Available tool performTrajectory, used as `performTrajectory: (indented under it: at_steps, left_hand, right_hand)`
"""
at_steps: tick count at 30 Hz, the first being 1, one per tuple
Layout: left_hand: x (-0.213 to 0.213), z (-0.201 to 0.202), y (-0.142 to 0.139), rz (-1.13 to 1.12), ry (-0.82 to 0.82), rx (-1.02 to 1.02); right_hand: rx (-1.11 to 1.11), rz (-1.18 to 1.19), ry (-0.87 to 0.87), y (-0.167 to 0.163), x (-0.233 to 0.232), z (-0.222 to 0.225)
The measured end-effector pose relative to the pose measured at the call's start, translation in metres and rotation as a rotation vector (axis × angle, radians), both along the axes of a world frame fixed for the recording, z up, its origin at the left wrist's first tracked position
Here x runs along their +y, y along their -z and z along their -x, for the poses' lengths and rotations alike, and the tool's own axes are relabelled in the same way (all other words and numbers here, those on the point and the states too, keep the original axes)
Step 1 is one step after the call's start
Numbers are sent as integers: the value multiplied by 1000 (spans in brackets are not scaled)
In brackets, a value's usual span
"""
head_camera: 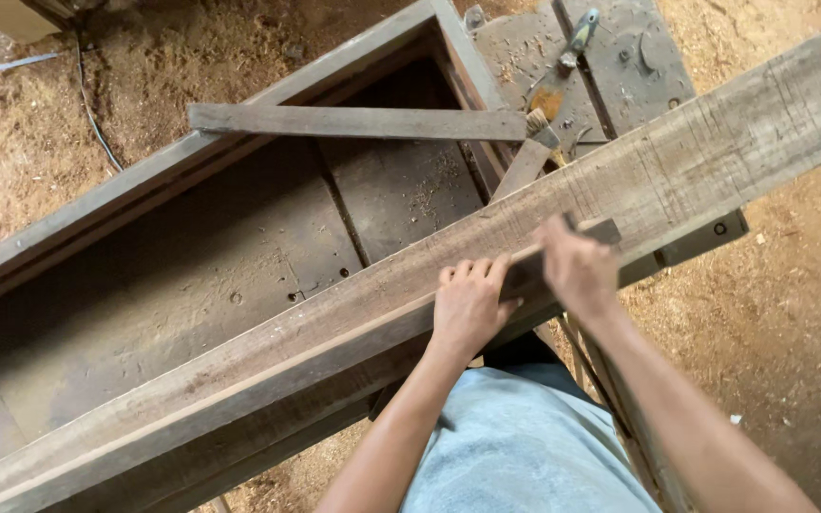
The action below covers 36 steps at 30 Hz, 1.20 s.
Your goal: The person sands the surface and edges of long wooden boards by hand using a small block of sandpaper.
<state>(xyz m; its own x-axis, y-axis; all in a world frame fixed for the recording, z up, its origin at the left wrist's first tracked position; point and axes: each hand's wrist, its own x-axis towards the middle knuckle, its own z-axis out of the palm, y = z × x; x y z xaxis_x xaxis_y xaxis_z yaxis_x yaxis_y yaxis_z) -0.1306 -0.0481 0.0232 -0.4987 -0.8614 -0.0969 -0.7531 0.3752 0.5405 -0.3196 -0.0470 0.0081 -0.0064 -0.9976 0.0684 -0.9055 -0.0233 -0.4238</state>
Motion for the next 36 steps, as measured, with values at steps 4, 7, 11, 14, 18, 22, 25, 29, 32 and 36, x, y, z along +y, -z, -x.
performTrajectory:
  at_steps: [4, 7, 11, 14, 18, 22, 25, 29, 32, 36]
  left_hand:
    - [-6, 12, 3, 3, 24, 1]
    - [-11, 17, 4, -9, 29, -28]
    - [-11, 18, 1, -12, 9, -17]
    - [-10, 19, 0, -26, -1, -21]
    - [-10, 21, 1, -51, -24, -4]
    - [-12, 22, 2, 8, -6, -49]
    - [-12, 23, -2, -97, -11, -48]
    - [-14, 24, -7, -101, -16, -74]
    - [-15, 25, -9, -113, -20, -69]
    - [-14, 24, -8, -76, -16, -36]
  right_hand:
    - [71, -53, 126, 11, -2, 3]
    - [9, 177, -49, 19, -1, 9]
    - [-2, 60, 92, 29, -3, 28]
    - [102, 33, 205, 31, -2, 31]
    - [-39, 239, -18, 22, 11, 15]
    - [-92, -16, -41, 12, 24, 14]
    - [1, -34, 91, 10, 28, 31]
    - [32, 106, -138, 9, 36, 48]
    - [-91, 114, -165, 3, 47, 46]
    - [50, -4, -78, -8, 59, 33]
